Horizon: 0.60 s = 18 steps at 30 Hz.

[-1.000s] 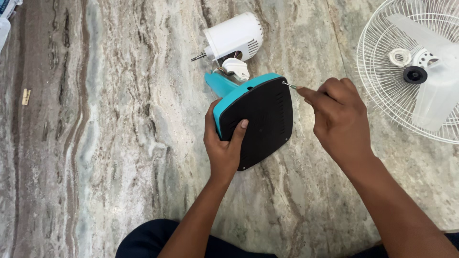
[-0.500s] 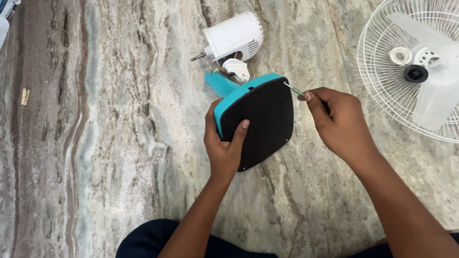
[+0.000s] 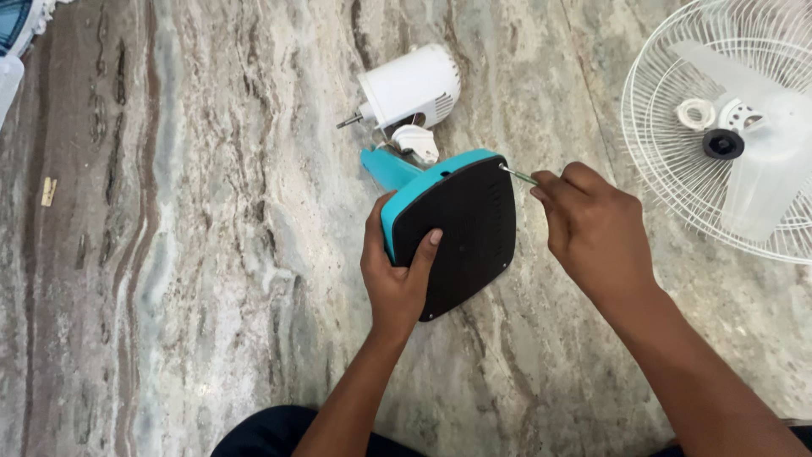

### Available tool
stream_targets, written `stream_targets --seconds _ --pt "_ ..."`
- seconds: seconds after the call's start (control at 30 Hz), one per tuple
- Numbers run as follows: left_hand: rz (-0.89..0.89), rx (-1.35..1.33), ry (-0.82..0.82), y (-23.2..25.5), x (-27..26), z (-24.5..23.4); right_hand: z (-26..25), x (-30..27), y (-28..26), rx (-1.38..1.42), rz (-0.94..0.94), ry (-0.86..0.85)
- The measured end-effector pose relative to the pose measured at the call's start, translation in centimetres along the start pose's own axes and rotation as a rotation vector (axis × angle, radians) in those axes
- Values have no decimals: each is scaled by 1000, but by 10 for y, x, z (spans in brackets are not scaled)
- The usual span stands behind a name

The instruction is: The person disassembles a teal LG pedestal fan by removing screws from the motor housing and base using a screwdriver. They separate the motor unit from the stand and continue unscrewing components on the base.

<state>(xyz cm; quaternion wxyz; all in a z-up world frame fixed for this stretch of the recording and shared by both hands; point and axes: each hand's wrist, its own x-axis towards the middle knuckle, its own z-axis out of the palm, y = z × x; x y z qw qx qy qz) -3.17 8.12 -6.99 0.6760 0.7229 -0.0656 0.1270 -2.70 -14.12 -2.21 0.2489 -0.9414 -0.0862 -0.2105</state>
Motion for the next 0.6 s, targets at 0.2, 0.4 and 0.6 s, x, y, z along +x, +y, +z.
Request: stream_targets --seconds 0.2,0.4,0.6 --pt "32 93 10 1 0 -1 -1 0 -2 -32 -47 37" --pt "30 78 16 0 -2 -1 -3 5 -5 310 376 -206" --pt "39 89 4 1 -2 -2 -5 6 -6 289 268 -158"
